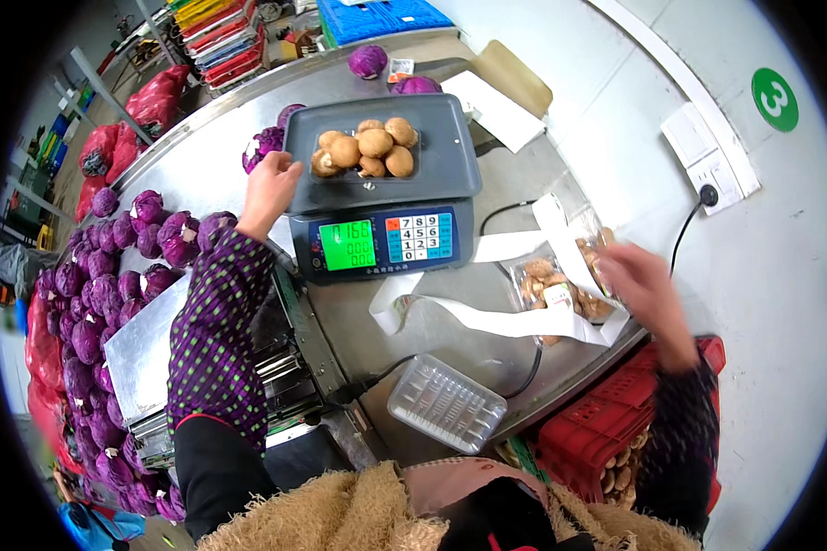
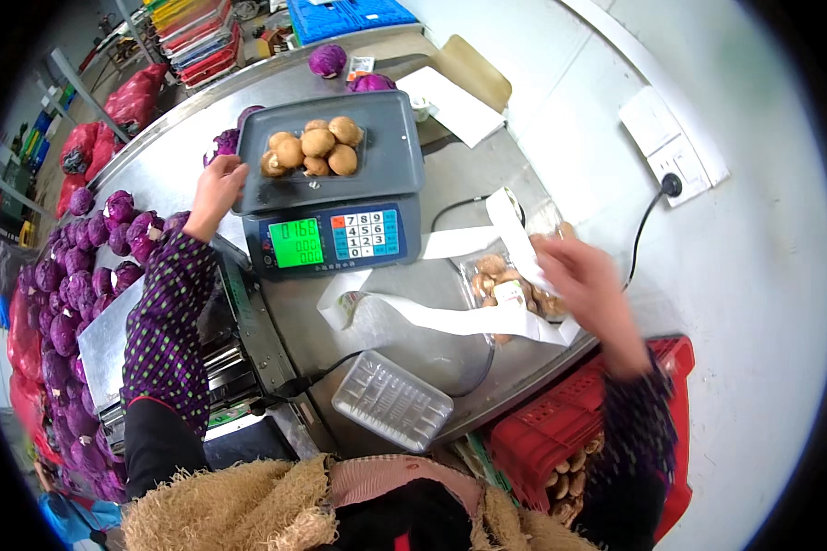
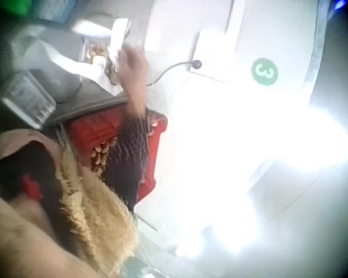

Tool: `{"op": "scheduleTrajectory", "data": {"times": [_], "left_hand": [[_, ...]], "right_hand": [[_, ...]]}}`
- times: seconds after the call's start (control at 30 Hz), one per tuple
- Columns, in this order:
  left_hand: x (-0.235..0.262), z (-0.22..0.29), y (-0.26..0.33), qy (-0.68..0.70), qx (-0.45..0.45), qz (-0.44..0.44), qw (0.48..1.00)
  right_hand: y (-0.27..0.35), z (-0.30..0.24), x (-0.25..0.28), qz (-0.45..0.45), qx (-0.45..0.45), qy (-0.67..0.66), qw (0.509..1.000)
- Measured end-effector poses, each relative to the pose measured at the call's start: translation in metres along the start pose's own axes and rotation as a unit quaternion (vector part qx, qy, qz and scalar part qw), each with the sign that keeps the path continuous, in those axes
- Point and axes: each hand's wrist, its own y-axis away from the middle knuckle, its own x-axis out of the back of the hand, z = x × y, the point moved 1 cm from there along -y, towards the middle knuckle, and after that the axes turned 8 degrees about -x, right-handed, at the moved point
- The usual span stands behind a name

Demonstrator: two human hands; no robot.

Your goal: The person repeatedly scoops mushrooms from a red bin into clear plastic containers, weighs them on a digital scale, seals them with a vacuum sealer, and applies labels. The process is repeated multiple times to produce several packaged units.

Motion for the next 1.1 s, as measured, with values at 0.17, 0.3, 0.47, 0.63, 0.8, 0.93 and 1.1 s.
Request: {"op": "scheduleTrajectory", "data": {"times": [0.17,0.3,0.47,0.63,0.8,0.93,1.1], "left_hand": [[-0.048,-0.008,-0.045,-0.057,-0.030,-0.034,0.997],[-0.042,-0.039,-0.063,-0.142,-0.118,-0.173,0.967],[-0.048,0.005,-0.052,0.156,0.120,-0.155,0.968],[-0.012,0.022,-0.031,0.150,0.098,-0.161,0.970],[0.060,0.050,0.017,0.128,0.110,-0.121,0.978],[0.125,0.066,0.077,0.152,0.130,-0.078,0.977],[0.204,0.042,0.158,0.169,0.141,-0.021,0.975]], "right_hand": [[-0.196,-0.023,-0.145,-0.018,0.003,-0.113,0.993],[-0.254,-0.054,-0.208,-0.092,-0.081,-0.074,0.990],[-0.253,-0.047,-0.202,-0.102,-0.096,-0.153,0.978],[-0.234,-0.064,-0.189,-0.115,-0.041,-0.150,0.981],[-0.176,-0.112,-0.186,-0.119,0.020,-0.164,0.979],[-0.130,-0.140,-0.203,-0.158,0.060,-0.169,0.971],[-0.062,-0.177,-0.261,-0.204,0.096,-0.161,0.961]]}}
